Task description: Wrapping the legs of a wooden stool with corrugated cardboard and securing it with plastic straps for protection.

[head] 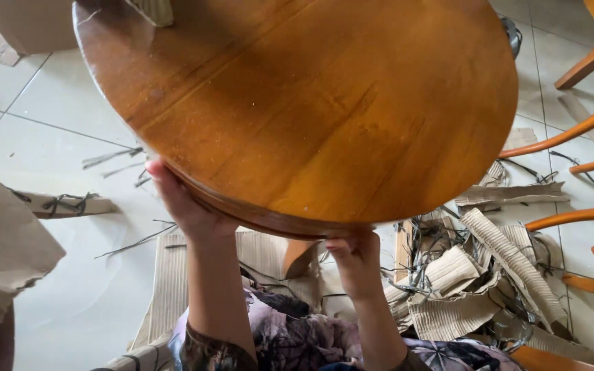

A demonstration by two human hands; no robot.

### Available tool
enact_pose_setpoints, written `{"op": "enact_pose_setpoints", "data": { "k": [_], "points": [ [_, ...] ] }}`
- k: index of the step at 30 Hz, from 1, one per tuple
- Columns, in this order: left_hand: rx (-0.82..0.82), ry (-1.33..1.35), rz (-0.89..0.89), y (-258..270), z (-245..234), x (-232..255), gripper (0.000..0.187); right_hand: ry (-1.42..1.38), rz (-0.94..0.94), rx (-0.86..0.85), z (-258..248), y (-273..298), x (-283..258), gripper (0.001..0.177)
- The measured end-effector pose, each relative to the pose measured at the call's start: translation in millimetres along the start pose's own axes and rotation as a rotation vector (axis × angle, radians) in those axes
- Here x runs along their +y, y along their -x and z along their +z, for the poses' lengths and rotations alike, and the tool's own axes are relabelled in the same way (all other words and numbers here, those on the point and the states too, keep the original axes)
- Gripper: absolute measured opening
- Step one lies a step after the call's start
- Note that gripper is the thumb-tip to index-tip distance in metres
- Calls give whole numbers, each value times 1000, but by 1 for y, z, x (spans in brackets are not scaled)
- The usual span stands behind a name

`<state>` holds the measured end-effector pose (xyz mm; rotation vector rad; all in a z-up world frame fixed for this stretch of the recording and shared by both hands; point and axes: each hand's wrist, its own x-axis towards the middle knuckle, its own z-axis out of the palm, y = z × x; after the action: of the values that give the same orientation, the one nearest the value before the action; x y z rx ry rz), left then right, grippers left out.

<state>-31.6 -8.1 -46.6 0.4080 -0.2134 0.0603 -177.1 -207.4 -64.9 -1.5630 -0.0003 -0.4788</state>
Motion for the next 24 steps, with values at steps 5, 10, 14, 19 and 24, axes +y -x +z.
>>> {"op": "enact_pose_setpoints", "data": {
  "k": [5,10,14,19,24],
  "points": [
    [76,58,-24,-28,-43,0,69,109,-5,53,30,6,15,43],
    [84,-86,-22,-28,7,3,72,519,-196,41,38,-5,-27,41],
    [158,-52,-123,-33,14,-2,80,415,-170,-27,42,-4,-37,33],
    [81,-84,-101,-39,19,-11,71,595,-84,36,35,1,-36,40],
    [100,-102,-127,-38,22,-24,79,677,-90,81,20,5,-22,37]
  ]
}}
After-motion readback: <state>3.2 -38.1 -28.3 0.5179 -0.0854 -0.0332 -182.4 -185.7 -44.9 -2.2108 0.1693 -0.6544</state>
